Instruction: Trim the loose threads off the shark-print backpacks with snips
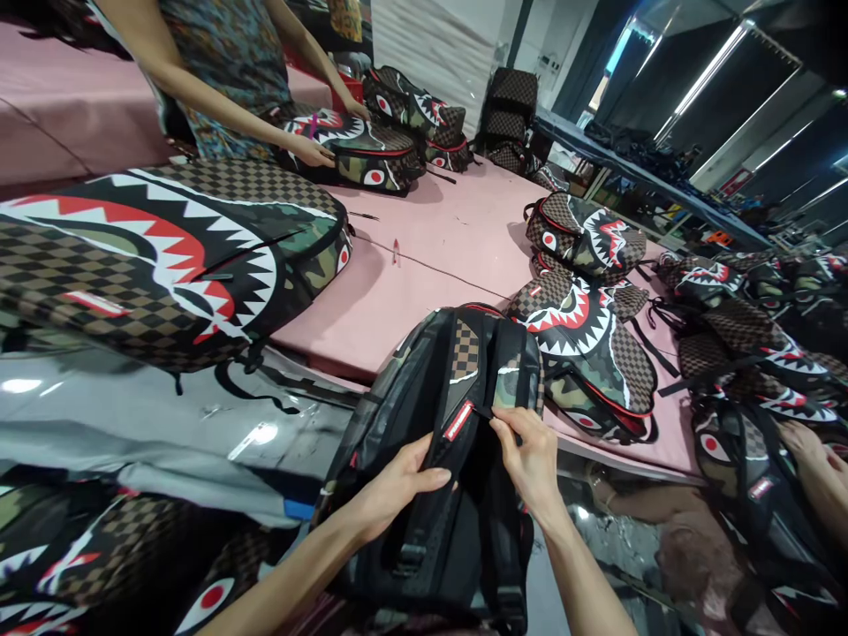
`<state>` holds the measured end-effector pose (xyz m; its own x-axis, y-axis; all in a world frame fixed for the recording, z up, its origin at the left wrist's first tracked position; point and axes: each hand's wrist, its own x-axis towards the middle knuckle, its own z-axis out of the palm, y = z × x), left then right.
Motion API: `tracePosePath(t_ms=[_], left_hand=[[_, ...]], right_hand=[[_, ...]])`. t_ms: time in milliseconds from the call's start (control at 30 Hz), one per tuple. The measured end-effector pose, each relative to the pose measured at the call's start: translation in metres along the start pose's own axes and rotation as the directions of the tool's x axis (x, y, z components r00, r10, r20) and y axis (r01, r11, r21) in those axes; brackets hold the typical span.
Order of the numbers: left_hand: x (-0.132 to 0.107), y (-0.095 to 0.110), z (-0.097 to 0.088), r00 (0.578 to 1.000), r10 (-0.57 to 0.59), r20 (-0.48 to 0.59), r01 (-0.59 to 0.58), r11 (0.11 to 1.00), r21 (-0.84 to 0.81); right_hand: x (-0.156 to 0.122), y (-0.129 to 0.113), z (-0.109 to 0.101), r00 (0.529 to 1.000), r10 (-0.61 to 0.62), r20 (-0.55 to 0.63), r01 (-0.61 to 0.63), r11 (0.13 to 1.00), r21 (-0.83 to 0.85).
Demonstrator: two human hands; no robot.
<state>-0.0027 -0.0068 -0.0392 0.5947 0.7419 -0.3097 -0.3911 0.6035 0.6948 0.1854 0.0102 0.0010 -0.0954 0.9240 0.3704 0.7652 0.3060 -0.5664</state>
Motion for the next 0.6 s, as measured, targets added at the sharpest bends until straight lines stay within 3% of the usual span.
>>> tracePosePath(t_ms=[233,467,600], left_hand=[[0.0010,-0.0011,-0.0001,1.000,-0.011,-0.011,0.011,1.000,-0.008],[0.0011,-0.0022,0.0020,0.999,0.030,-0.022,-0.029,0.999,0.035],[-0.0024,-0.0012,0.0017,0.999,0.014,-0.032,-0.012,0.997,0.072]], right_hand=[[-0.0001,0.0066,0.0024,0.997,0.071,-0.043,-0.069,0.997,0.040],[0.0006,0.0008,0.0047,1.000,0.008,-0.009,-0.008,1.000,-0.022],[0.0064,0.0080,0.0084,0.984,0.181,-0.006,-0.176,0.966,0.189]])
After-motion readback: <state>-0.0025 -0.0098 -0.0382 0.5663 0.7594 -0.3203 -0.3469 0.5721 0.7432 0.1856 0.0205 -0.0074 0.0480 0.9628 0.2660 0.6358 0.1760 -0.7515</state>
